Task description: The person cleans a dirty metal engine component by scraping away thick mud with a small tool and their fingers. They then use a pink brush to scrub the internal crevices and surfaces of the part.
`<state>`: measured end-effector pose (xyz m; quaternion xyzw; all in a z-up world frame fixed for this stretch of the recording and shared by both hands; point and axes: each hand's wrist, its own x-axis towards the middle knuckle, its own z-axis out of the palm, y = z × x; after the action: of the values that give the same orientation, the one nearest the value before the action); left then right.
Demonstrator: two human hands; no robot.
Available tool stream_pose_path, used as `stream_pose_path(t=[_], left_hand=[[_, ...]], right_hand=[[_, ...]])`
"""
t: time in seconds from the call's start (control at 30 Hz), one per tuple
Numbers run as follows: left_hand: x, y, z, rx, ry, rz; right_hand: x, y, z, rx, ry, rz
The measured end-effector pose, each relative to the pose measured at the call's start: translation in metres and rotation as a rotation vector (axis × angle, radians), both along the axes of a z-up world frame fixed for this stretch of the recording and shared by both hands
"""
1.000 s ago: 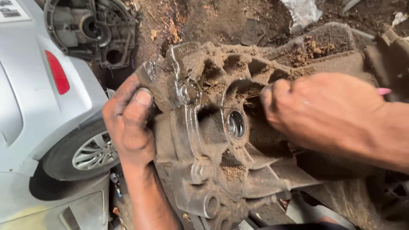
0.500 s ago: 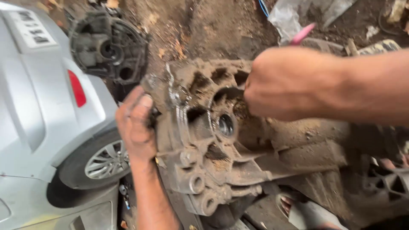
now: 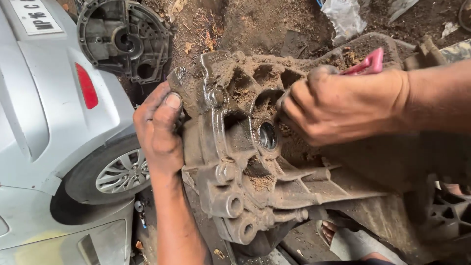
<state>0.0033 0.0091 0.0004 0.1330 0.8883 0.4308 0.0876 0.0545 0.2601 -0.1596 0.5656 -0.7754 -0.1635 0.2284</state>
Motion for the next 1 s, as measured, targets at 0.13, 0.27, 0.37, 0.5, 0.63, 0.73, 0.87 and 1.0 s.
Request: stream_pose_path(t=[0.13,0.27,0.37,0.5,0.63,0.73,0.87,1.0], left_hand=[[0.002,-0.003,0.000,0.000,0.000,0.004],[0.001,-0.007,-0.001,-0.015,0.029,-0.014],[0.001,-0.015,-0.003,-0.069,0.061,0.002],[-0.005,-0.010,0.000,-0.092,0.085,0.024],[0.002,-0.009,0.004,-0.078,0.059,-0.029],[0.000,-0.007,0.000,-0.036,0.050,-0.056],[0.000,-0.009,-0.001,0.004,0.020,-0.032],[0.001,-0.007,0.001,0.000,0.014,-0.014]], right_hand=[[0.000,-0.013,0.004,0.081,0.083,-0.121],[0.009,-0.018,0.037,0.377,-0.130,-0.295],[-0.013,-0.015,0.060,0.639,-0.852,-0.493],[-0.016,0.006,0.095,0.474,-1.092,-0.889],[0.001,0.005,0.081,0.527,-0.910,-0.543],[0.007,0.009,0.079,0.504,-0.720,-0.368],[0.022,0.022,0.044,0.560,-0.593,-0.219],[0.044,0.021,-0.012,0.153,-0.494,-0.428]])
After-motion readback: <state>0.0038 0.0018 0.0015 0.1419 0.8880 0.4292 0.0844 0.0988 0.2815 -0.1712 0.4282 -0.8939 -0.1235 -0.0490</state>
